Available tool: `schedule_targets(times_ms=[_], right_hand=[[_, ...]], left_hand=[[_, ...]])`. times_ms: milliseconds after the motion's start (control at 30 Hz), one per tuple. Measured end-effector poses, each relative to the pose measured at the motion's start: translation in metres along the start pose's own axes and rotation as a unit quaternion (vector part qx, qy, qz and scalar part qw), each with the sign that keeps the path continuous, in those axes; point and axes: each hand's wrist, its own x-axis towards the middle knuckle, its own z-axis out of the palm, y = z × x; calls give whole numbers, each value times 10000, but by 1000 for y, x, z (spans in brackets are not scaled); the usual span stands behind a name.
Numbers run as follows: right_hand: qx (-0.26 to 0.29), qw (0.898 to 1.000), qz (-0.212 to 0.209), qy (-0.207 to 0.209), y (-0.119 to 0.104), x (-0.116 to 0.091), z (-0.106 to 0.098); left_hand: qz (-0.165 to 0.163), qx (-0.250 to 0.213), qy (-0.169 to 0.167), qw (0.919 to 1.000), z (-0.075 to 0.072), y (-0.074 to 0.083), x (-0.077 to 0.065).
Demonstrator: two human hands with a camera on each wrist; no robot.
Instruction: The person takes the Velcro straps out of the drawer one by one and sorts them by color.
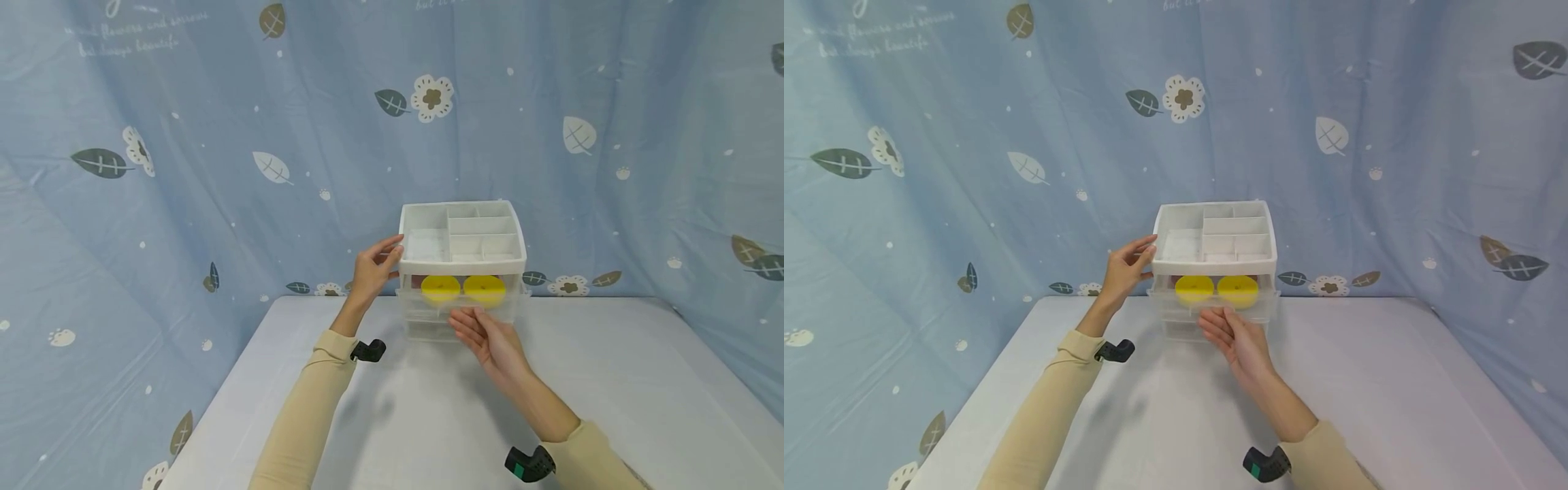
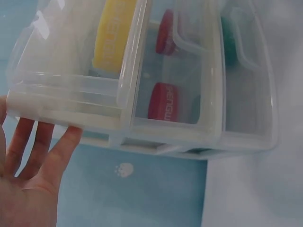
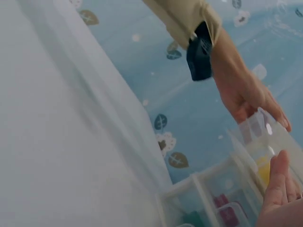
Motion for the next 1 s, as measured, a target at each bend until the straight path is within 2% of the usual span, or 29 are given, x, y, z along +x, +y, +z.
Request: schedule_targets(times_ms=[200, 700, 1000], right_hand=[[-18, 9999, 23, -102, 4, -9, 4], [29, 9999, 102, -80, 4, -22, 2], [-41, 9998, 177, -62, 4, -23, 2]], left_hand=[[-3, 63, 144, 9999, 1, -29, 10], [36, -12, 122, 9999, 2, -29, 10], [-61, -36, 175, 9998, 2, -30, 10]])
